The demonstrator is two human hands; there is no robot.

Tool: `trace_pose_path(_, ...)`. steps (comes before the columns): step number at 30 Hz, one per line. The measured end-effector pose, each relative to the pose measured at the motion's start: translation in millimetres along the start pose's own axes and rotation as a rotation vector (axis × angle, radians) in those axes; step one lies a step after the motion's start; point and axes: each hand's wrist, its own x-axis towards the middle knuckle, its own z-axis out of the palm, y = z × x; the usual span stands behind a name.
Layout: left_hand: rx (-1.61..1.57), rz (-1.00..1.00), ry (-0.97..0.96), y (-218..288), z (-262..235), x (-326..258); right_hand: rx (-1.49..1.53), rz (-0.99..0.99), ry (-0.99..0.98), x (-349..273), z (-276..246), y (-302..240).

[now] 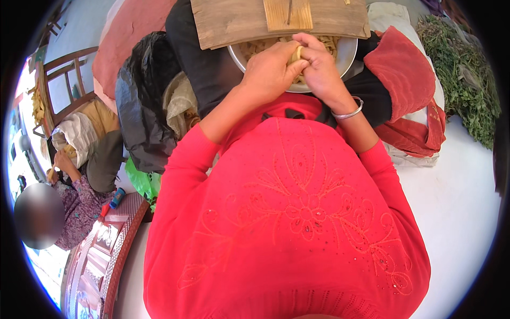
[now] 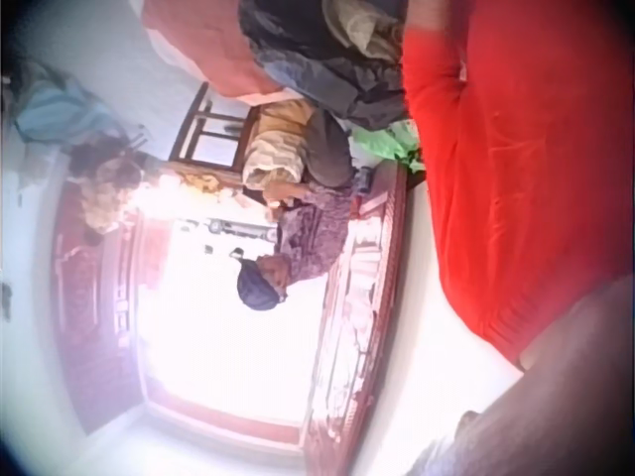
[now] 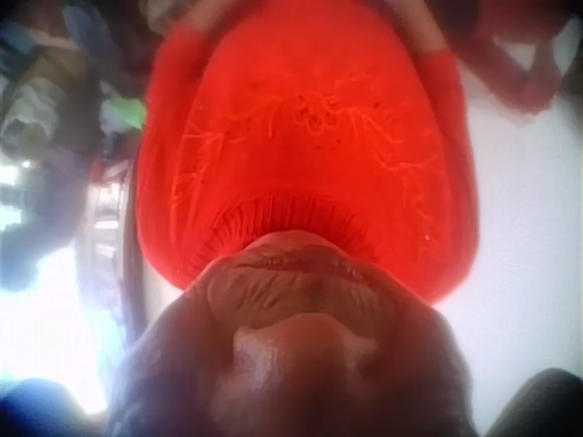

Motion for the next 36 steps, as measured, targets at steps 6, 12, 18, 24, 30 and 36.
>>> trace_pose_path(6,-0.524,-0.262,0.004,-19,29,5,-0.103,-0.185,0.222,-4,-7,-14)
trace_pose_path(12,-1.64,-0.551,-0.165,-4,28,11,0.123,-0.155,0.364,-6,-13,-22)
trace_pose_path(18,-1.413,-0.491,-0.108,7,30,12,0.171,0.03,0.365,-3,-27,-15)
trace_pose_path(24,-1.294,-0.547,-0.261,-1,23,4,1.013,0.207,0.484,9,-31,5)
trace_pose_path(30,-0.499,-0.283,-0.117,0,-2,2,0.933,0.283,0.279,-2,-35,8)
trace_pose_path(36,0.149,0.041,0.117,12,-18,6,0.371,0.25,-0.002,-5,-75,-26)
